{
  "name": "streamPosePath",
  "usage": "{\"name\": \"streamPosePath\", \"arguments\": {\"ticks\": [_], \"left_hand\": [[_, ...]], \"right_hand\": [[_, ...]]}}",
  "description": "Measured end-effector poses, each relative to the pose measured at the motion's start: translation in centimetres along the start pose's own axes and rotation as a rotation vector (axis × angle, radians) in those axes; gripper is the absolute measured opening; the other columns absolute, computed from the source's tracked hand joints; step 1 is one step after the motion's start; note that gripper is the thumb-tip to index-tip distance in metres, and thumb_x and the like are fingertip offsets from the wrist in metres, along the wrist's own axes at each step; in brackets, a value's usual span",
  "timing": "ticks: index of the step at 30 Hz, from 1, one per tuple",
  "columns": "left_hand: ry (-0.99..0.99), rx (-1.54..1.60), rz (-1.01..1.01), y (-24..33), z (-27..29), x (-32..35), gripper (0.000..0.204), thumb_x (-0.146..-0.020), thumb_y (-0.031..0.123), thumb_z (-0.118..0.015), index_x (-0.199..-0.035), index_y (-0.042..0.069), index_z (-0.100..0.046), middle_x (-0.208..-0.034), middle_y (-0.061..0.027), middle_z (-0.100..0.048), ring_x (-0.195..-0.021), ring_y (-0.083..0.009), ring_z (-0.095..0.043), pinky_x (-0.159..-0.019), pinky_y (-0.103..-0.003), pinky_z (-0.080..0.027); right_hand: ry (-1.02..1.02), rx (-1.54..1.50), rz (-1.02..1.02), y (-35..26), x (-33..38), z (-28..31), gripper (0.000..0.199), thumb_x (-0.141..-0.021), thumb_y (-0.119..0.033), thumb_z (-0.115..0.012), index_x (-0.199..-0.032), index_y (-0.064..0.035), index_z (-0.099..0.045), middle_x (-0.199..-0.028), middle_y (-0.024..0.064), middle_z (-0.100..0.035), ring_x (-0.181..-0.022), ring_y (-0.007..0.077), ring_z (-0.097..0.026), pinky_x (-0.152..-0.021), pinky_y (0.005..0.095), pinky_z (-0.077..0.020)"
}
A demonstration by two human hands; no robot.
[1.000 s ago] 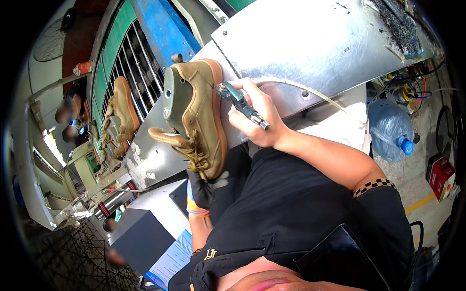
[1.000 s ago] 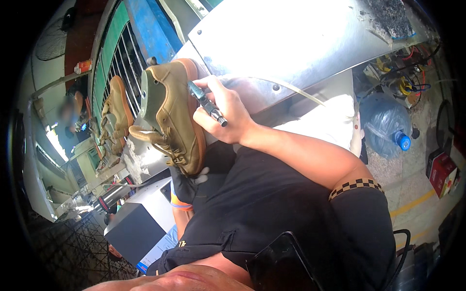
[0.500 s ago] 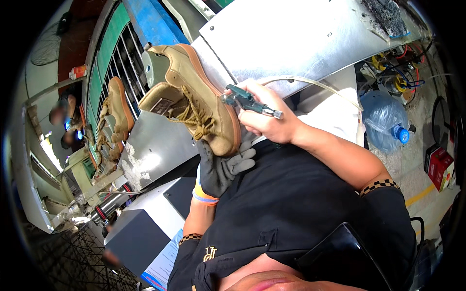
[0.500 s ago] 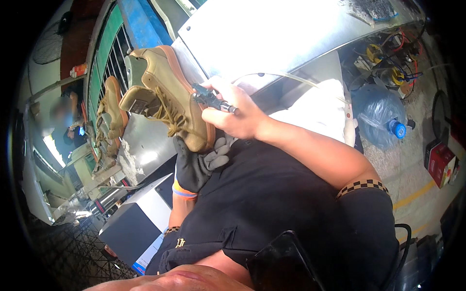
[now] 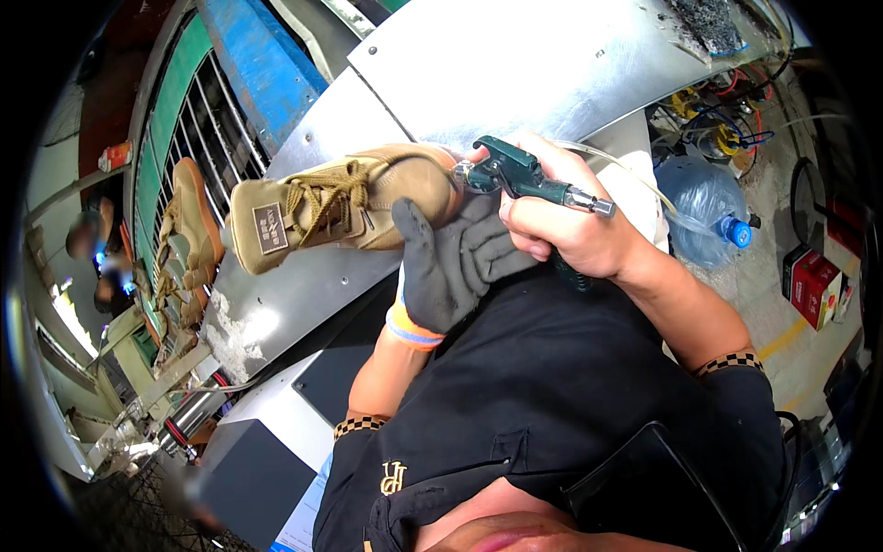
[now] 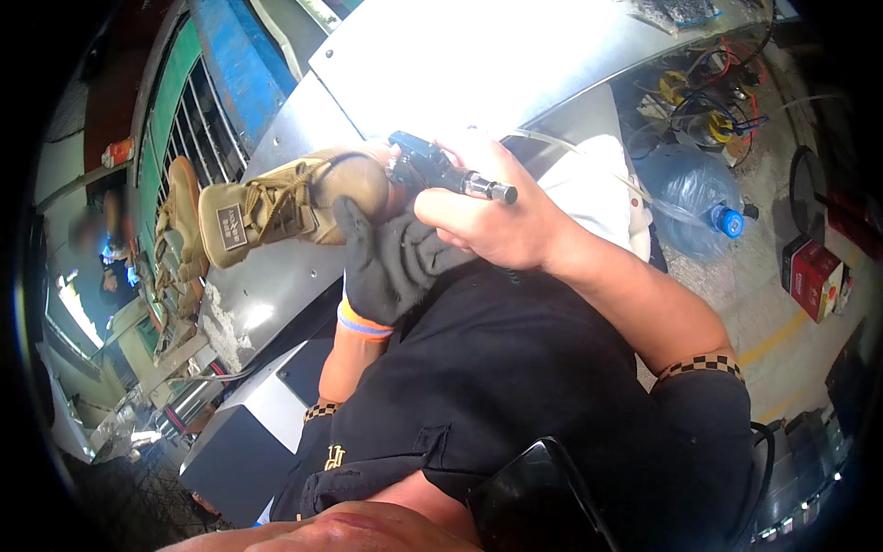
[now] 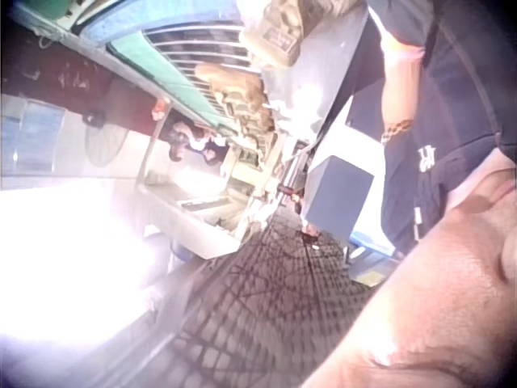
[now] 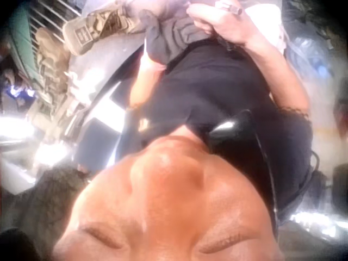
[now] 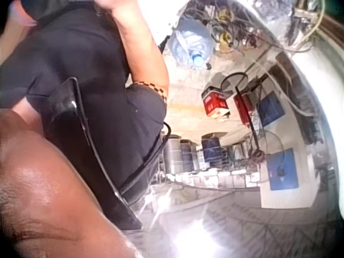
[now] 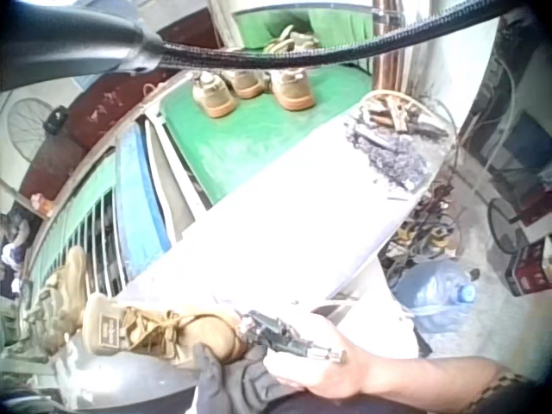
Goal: The person picks up a shoe from a conveyor belt, uses a spray tool to apply a substance to the side of the sole by hand, and then places the shoe back onto the conveyor belt.
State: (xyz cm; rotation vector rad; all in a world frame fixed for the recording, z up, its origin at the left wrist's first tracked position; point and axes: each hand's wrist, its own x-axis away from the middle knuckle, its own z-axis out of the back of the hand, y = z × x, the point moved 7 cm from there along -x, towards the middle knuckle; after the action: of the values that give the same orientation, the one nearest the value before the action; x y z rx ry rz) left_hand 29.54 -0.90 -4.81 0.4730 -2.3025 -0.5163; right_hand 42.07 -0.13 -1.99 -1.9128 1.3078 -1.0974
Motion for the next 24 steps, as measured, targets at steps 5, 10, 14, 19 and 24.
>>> {"name": "streamPosePath", "arguments": {"ticks": [5,10,14,19,24], "left_hand": [[-0.072,0.259,-0.253,2.1,-1.0,-2.6,0.083,-0.094,0.073,-0.029,-0.129,0.000,-0.046,-0.109,-0.0131,-0.062,-0.097,-0.0218,-0.063,-0.083,-0.034,-0.053],[-0.362,0.261,-0.267,2.2,0.5,-3.7,0.093,-0.090,0.079,-0.025,-0.132,-0.002,-0.046,-0.119,-0.0127,-0.058,-0.109,-0.0240,-0.057,-0.096,-0.037,-0.047],[-0.023,-1.102,-0.478,5.3,-1.3,0.2,0.069,-0.097,0.054,-0.047,-0.134,-0.004,-0.046,-0.124,-0.0158,-0.058,-0.113,-0.0273,-0.059,-0.100,-0.036,-0.045],[0.176,-0.832,-1.415,14.0,6.0,18.0,0.071,-0.096,0.053,-0.047,-0.138,-0.005,-0.045,-0.137,-0.0226,-0.053,-0.126,-0.0332,-0.054,-0.111,-0.046,-0.038],[0.952,-1.347,-0.845,14.7,13.3,19.7,0.071,-0.071,0.003,-0.067,-0.138,-0.003,-0.046,-0.131,-0.0195,-0.058,-0.119,-0.0258,-0.058,-0.106,-0.039,-0.042]], "right_hand": [[0.103,0.258,0.267,0.3,-0.4,-0.4,0.037,-0.085,-0.007,-0.056,-0.121,-0.0002,-0.051,-0.079,0.0008,-0.053,-0.065,0.0057,-0.048,-0.061,0.0227,-0.0407],[0.153,0.326,0.326,1.0,-0.4,-1.5,0.039,-0.083,-0.004,-0.057,-0.122,0.0006,-0.050,-0.082,-0.0002,-0.055,-0.070,0.0042,-0.048,-0.066,0.0210,-0.0409],[0.159,0.375,0.365,1.2,-0.4,-1.5,0.040,-0.083,-0.004,-0.056,-0.122,0.0016,-0.049,-0.080,0.0015,-0.056,-0.065,0.0050,-0.050,-0.062,0.0217,-0.0425],[0.120,0.225,0.327,0.7,-1.4,-0.1,0.041,-0.085,-0.004,-0.052,-0.125,0.0022,-0.048,-0.076,0.0028,-0.057,-0.062,0.0072,-0.053,-0.060,0.0244,-0.0453],[-0.040,0.125,0.254,0.4,-4.4,-0.8,0.041,-0.086,-0.005,-0.050,-0.127,0.0038,-0.048,-0.072,0.0044,-0.056,-0.061,0.0098,-0.054,-0.060,0.0257,-0.0456]]}}
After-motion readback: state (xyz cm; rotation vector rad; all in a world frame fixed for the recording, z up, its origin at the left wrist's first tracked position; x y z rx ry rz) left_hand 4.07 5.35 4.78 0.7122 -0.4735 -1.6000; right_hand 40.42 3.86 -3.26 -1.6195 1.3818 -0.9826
